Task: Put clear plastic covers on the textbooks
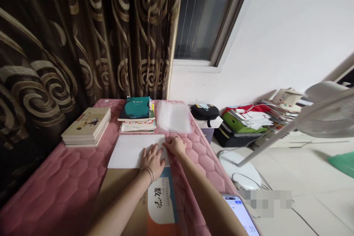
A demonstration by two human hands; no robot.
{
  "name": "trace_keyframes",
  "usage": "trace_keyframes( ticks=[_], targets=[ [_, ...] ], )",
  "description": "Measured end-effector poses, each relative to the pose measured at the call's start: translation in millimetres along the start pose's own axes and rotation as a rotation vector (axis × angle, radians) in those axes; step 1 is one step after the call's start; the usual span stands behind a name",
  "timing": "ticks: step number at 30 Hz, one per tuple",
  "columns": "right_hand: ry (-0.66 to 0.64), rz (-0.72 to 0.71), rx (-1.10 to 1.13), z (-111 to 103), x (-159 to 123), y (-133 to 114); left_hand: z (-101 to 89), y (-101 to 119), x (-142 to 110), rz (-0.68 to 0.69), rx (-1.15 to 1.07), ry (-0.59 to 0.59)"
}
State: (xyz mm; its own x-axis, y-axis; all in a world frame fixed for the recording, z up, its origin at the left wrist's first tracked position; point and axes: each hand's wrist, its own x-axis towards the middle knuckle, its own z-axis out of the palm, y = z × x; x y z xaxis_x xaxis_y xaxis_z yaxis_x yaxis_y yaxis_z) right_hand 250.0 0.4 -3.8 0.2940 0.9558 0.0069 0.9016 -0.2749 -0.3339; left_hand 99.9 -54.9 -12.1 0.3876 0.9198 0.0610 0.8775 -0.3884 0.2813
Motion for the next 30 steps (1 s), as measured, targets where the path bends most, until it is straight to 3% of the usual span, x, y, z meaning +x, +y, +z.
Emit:
trace_keyframes(
  ticks=[4,12,18,23,27,30],
  targets=[
    [-0.059,0.006,0.013,-4.6,-2.6,4.8,1.6,-0.3,0.4,0.005,-0.012,0.005],
    [-0.035,0.146,0.019,-3.3,34.3,-18.5,-1.9,0.1,-1.4,0.002,-0.011,0.000],
    [-0.005,0.075,0.016,-0.1,16.6,-12.1,-2.1,0.8,-1.1,-0.009,-0.001,-0.010],
    [-0.092,-0.007,0.021,-7.5,-0.3,3.4,-1.8,1.2,-0.9,-0.006,-0.016,-0.019],
    [-0.128,0.032,0.020,-10.7,8.8,-1.8,-2.9,1.2,-1.6,-0.001,-0.023,-0.013],
    [-0.083,0.092,0.000,-9.1,20.0,-13.4,-4.5,1.6,-3.1,-0.003,-0.030,-0.014]
  ],
)
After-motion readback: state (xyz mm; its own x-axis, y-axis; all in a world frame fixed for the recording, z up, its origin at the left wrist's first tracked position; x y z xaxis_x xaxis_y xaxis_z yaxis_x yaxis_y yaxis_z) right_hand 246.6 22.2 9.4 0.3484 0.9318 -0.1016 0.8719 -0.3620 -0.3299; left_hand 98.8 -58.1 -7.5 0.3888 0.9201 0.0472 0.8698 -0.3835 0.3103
